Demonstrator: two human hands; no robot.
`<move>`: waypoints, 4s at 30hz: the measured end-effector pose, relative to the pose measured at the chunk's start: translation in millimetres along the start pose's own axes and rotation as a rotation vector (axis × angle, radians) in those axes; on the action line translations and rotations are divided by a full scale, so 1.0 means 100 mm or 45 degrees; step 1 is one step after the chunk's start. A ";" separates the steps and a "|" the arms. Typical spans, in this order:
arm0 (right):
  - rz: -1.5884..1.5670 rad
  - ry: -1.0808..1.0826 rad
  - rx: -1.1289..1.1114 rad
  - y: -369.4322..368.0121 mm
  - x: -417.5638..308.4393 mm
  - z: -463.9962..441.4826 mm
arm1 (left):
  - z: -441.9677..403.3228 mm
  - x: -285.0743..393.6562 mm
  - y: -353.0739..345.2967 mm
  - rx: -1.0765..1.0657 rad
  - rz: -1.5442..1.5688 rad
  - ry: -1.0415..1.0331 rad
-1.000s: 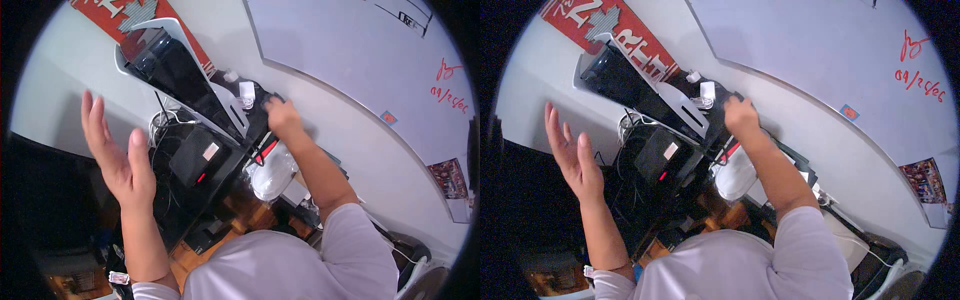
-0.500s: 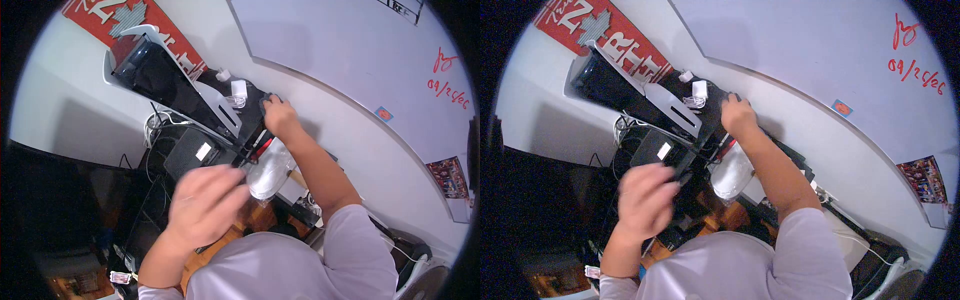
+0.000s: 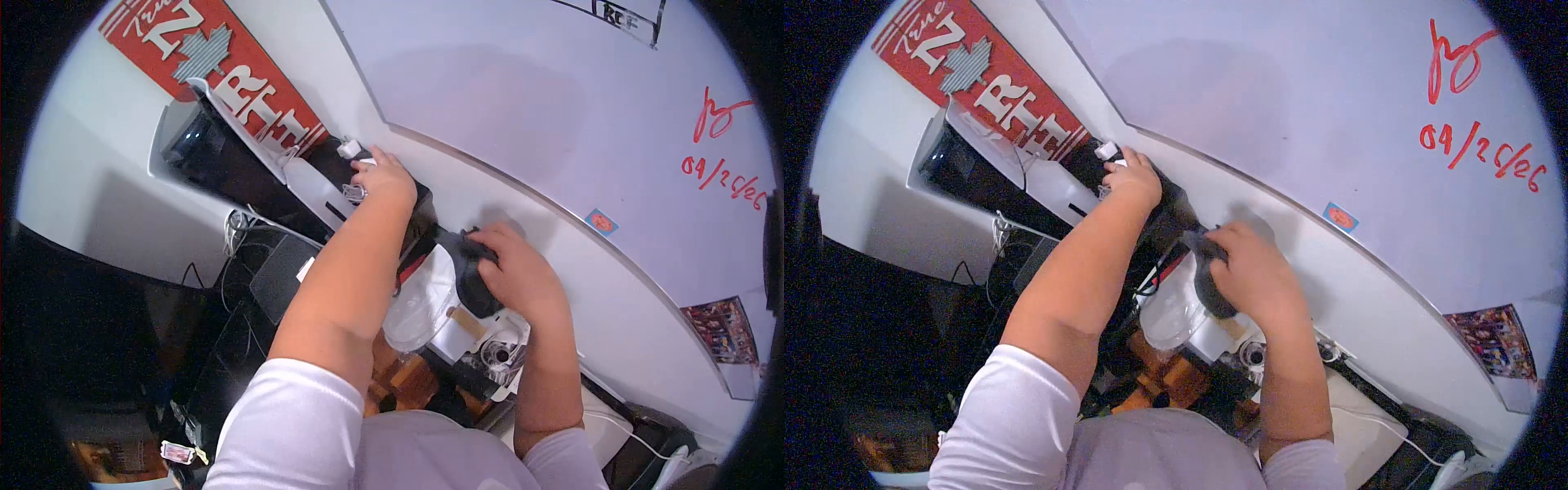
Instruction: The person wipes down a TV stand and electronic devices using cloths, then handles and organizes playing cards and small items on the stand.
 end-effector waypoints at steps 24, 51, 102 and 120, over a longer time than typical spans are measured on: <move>-0.691 -0.123 -0.048 -0.20 0.32 -0.19 | -0.30 -0.21 -0.13 -0.033 0.296 0.025; -0.016 0.401 0.221 -1.18 -0.24 -0.87 | -0.36 -0.18 0.66 0.026 -0.377 -0.428; 0.128 0.579 -0.200 -2.60 -1.10 -2.93 | -0.18 -0.51 1.78 0.064 -0.608 -0.083; 0.075 0.451 -0.153 -2.47 -1.02 -2.97 | -0.12 -0.47 1.77 0.117 -0.628 -0.133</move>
Point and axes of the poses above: each hand's wrist, its own z-axis away from the middle knuckle, its own y-axis out of the back of the hand, x = y × z, the point moved 8 cm from there along -z, towards the middle knuckle, and after that the axes turned 7 degrees about x, right-handed, at the moved point
